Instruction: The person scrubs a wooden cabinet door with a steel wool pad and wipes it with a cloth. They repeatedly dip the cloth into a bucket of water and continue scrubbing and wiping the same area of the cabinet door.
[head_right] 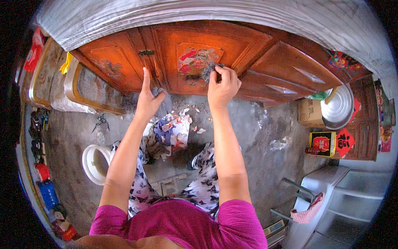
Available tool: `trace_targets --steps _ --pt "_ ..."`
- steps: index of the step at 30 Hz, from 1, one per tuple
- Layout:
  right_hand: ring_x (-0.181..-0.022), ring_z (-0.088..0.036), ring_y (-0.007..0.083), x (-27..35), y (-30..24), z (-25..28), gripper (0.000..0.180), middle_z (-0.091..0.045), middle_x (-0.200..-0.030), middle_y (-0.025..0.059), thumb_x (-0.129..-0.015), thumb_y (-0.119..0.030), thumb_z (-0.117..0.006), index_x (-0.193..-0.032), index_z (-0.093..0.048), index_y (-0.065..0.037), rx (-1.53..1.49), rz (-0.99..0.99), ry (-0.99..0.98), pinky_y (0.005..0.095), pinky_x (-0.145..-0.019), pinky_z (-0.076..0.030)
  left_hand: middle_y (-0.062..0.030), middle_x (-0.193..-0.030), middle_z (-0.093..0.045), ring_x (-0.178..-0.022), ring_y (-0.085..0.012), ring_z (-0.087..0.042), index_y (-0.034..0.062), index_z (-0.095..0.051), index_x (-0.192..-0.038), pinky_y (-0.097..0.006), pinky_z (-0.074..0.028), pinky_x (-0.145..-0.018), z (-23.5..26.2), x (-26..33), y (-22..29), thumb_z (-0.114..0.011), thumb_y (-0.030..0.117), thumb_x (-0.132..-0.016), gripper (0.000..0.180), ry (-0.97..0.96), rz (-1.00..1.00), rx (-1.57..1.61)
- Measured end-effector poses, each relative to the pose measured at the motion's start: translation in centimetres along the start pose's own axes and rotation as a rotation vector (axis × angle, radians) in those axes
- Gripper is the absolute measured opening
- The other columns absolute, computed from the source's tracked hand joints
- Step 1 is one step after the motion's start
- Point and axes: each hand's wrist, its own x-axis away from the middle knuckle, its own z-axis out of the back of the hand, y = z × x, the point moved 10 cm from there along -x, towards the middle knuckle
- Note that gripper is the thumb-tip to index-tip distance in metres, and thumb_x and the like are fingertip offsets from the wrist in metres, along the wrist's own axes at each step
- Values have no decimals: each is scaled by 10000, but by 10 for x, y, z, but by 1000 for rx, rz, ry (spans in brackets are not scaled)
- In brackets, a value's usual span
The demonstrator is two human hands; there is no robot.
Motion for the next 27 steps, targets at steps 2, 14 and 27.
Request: trace_targets --steps 2,14,27 --pt "-948 -682 248 19 4 -18 178 -710 -968 7 -788 -114 -806 -921 -702 -172 44 22 -119 422 -824 -470 -207 -1745 -160 -1605 -267 -189 28 -22 -1679 -349 -189 -1272 1 1 2 -725 15 -865 1076 -3 -1 -13" --pt "-977 -663 269 22 -2 -21 211 -698 -987 22 -790 -104 -803 -961 -699 -172 6 34 -125 442 -868 -451 -244 -1738 -121 -1609 -349 -164 13 -30 -1670 -371 -246 -1268 -1 -1 -3 -748 90 -852 1091 -7 -14 -22" --pt "-946 -662 249 35 -1 -36 186 -705 -963 -1 -797 -104 -795 -920 -678 -179 59 22 -226 433 -812 -432 -251 -1735 -120 -1608 -332 -174 11 -38 -1668 -361 -243 -1270 -3 -1 -4 -742 84 -849 1083 -64 30 8"
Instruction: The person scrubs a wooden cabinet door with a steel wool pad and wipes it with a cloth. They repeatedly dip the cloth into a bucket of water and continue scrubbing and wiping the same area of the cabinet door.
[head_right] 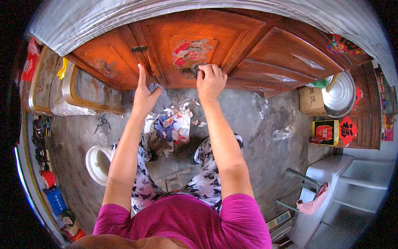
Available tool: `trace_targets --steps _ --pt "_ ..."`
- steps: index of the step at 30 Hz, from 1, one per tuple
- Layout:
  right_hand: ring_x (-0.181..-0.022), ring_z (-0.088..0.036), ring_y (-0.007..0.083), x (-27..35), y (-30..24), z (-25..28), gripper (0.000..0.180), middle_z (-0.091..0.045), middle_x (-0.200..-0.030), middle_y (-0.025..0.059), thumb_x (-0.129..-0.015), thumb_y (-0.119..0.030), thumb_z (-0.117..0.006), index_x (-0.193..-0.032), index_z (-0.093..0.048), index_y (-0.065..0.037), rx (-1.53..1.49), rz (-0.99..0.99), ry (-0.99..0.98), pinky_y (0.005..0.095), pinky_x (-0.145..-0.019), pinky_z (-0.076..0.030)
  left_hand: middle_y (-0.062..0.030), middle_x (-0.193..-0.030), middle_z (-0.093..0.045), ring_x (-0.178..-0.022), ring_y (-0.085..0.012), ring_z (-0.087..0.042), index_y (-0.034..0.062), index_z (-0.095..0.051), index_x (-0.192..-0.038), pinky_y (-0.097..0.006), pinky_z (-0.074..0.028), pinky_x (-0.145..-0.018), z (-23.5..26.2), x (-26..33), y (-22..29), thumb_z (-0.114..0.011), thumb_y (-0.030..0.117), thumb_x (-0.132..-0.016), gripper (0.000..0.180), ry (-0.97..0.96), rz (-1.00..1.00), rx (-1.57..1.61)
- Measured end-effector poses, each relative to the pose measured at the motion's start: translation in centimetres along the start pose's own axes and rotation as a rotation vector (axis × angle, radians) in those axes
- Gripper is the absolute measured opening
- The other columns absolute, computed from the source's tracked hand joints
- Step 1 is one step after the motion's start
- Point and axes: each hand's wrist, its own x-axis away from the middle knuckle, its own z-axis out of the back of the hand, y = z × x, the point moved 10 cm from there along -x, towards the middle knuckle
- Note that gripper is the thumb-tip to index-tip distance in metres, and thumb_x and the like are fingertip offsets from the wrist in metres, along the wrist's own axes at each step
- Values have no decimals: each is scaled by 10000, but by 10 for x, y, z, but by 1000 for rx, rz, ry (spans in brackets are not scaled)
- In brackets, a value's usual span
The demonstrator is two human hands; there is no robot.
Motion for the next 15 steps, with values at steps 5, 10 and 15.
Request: trace_targets --steps 5,10,15 --pt "-958 -660 259 -27 -6 48 186 -713 -988 11 -799 -89 -791 -936 -683 -154 -112 -124 268 447 -868 -422 -257 -1727 -157 -1596 -352 -210 7 -40 -1667 -376 -266 -1261 7 -1 2 -741 92 -857 1074 27 -22 -44" --pt "-943 -678 235 -15 -5 19 158 -702 -939 1 -781 -88 -801 -882 -709 -166 -14 -19 117 405 -825 -447 -258 -1724 -165 -1588 -366 -229 13 -29 -1669 -371 -276 -1254 -1 0 -1 -742 101 -861 1081 33 -36 -16" --pt "-834 -659 228 -23 -12 34 165 -678 -880 10 -784 -79 -805 -896 -702 -143 -61 -56 203 404 -768 -438 -263 -1729 -133 -1599 -359 -194 8 -31 -1668 -374 -267 -1258 6 0 3 -747 107 -855 1087 22 -7 -59"
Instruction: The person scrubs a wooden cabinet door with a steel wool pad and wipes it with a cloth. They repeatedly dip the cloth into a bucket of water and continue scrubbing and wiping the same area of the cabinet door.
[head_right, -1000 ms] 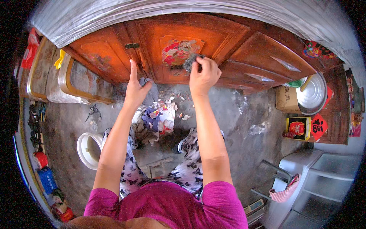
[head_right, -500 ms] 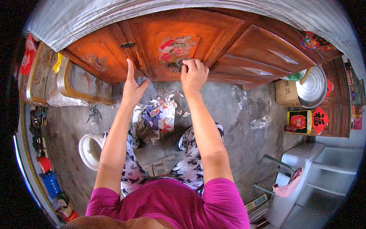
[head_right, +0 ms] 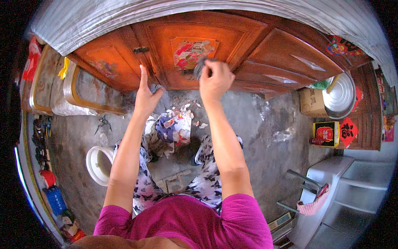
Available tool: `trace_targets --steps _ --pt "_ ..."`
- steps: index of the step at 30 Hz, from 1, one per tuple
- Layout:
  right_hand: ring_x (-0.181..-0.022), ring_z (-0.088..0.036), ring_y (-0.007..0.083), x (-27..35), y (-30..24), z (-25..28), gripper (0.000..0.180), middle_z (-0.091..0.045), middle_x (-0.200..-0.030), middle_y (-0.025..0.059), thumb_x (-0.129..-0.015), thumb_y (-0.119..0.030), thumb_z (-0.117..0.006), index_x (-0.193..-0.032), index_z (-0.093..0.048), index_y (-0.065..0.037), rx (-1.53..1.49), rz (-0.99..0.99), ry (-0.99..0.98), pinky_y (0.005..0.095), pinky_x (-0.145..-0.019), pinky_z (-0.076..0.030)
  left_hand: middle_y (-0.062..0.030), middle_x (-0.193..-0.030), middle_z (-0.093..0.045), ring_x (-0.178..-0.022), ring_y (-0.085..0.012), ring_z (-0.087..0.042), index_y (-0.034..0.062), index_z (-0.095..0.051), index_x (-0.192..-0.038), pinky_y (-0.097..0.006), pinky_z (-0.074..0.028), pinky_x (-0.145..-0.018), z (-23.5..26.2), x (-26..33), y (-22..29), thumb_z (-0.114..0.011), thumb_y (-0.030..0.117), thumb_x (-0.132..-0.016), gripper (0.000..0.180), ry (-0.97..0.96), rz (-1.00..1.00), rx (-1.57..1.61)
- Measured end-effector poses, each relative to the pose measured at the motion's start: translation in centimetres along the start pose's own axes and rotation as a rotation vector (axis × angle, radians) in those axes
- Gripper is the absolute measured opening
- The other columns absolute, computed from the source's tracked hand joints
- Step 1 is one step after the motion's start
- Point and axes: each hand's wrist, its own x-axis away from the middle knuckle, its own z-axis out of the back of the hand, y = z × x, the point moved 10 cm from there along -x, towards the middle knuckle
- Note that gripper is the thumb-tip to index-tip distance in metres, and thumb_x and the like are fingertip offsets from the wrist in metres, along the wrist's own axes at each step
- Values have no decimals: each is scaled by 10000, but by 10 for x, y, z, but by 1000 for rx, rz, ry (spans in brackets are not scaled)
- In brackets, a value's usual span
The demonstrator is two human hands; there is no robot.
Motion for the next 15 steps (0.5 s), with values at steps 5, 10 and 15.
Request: trace_targets --steps 5,10,15 --pt "-952 -667 270 3 8 -2 216 -700 -968 21 -778 -83 -799 -958 -704 -155 -22 63 30 439 -815 -446 -268 -1728 -121 -1602 -367 -175 -1 -28 -1664 -380 -267 -1260 -5 1 1 -746 118 -853 1090 8 12 7" --pt "-936 -667 257 51 36 -46 184 -689 -948 9 -791 -91 -785 -930 -690 -164 51 -65 -358 425 -799 -448 -275 -1724 -132 -1595 -378 -197 -4 -22 -1663 -381 -279 -1256 -8 -1 -1 -740 116 -853 1088 -18 30 12" --pt "-845 -655 246 19 6 -8 212 -689 -947 13 -786 -75 -811 -952 -694 -140 -61 -42 -23 405 -795 -437 -275 -1726 -116 -1598 -376 -183 -12 -21 -1660 -391 -285 -1254 0 2 -1 -741 131 -858 1087 12 -26 -30"
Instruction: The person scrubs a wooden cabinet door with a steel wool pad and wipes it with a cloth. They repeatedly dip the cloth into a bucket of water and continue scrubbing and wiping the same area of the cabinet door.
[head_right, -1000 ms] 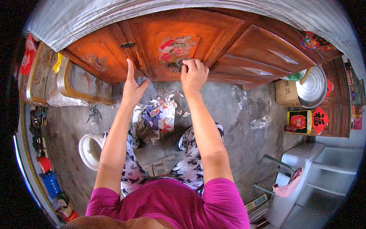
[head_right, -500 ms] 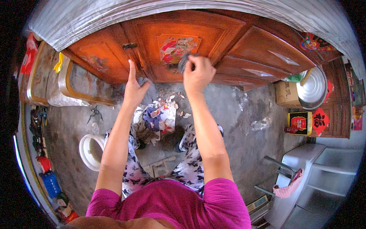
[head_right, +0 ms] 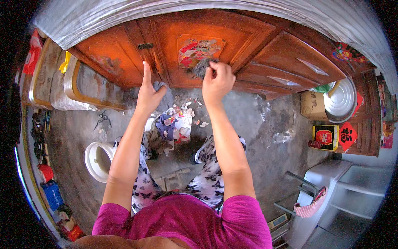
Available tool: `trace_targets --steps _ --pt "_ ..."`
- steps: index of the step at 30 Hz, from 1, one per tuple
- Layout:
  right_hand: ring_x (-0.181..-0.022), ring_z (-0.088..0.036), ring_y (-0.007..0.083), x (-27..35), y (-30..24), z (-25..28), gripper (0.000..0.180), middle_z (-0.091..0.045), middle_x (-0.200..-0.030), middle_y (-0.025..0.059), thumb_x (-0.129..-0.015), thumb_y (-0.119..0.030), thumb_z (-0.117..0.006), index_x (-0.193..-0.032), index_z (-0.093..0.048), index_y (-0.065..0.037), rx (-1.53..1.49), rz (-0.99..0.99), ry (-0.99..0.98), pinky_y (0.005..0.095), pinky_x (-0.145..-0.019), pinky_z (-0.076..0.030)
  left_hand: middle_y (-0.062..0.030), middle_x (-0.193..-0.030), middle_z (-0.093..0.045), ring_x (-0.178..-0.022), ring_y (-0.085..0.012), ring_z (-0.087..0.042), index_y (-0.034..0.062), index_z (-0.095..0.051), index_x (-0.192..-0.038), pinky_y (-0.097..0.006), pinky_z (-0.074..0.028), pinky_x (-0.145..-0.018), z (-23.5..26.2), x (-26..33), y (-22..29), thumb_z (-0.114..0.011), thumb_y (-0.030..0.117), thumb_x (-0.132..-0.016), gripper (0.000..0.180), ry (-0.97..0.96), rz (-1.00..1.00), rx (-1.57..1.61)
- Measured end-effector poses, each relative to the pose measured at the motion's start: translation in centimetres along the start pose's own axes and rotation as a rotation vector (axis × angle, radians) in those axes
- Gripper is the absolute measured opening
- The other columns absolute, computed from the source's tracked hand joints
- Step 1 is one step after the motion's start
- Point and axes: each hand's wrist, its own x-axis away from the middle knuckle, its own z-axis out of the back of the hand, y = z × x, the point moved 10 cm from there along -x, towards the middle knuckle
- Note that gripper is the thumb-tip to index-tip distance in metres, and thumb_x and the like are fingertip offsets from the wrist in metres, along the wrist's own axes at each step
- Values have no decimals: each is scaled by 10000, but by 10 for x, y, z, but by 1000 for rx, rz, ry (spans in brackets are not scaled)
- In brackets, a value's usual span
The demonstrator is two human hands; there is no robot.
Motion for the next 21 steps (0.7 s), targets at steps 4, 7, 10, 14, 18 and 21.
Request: trace_targets --steps 4,7,10,14,18,21 --pt "-954 -673 288 5 14 -9 174 -711 -995 39 -810 -88 -764 -948 -675 -144 38 71 -4 433 -801 -456 -276 -1726 -110 -1599 -378 -171 -15 -21 -1659 -398 -288 -1254 -3 0 5 -737 134 -860 1083 -23 22 -4" --pt "-920 -676 288 42 40 -35 157 -706 -969 31 -814 -99 -753 -938 -681 -164 92 -50 -199 441 -797 -461 -279 -1725 -110 -1597 -381 -174 -19 -23 -1657 -400 -288 -1255 -6 0 6 -734 134 -863 1076 -37 32 4" --pt "-927 -668 292 54 59 -42 145 -702 -942 38 -829 -107 -766 -927 -666 -146 60 -222 -244 454 -793 -447 -281 -1723 -117 -1596 -383 -179 -22 -28 -1656 -401 -287 -1255 -6 -4 9 -733 133 -863 1072 -52 50 17" --pt "-927 -655 294 0 25 -5 168 -700 -964 49 -823 -88 -771 -932 -645 -106 25 -118 -14 440 -797 -430 -291 -1716 -137 -1596 -383 -180 -26 -32 -1654 -403 -285 -1256 2 -3 10 -732 133 -857 1073 -15 14 -4" --pt "-965 -686 289 42 59 -34 181 -721 -990 45 -807 -112 -791 -950 -683 -135 65 -198 -185 435 -817 -464 -269 -1697 -260 -1558 -334 -326 14 -43 -1673 -354 -321 -1215 -1 -1 1 -750 88 -859 1081 22 24 -24" --pt "-937 -725 220 73 95 -56 183 -737 -983 110 -813 -95 -795 -973 -713 -58 25 -485 -352 429 -951 -518 -280 -1725 -109 -1596 -397 -174 24 -4 -1670 -410 -269 -1264 -4 -3 0 -736 150 -862 1098 -23 11 -27"
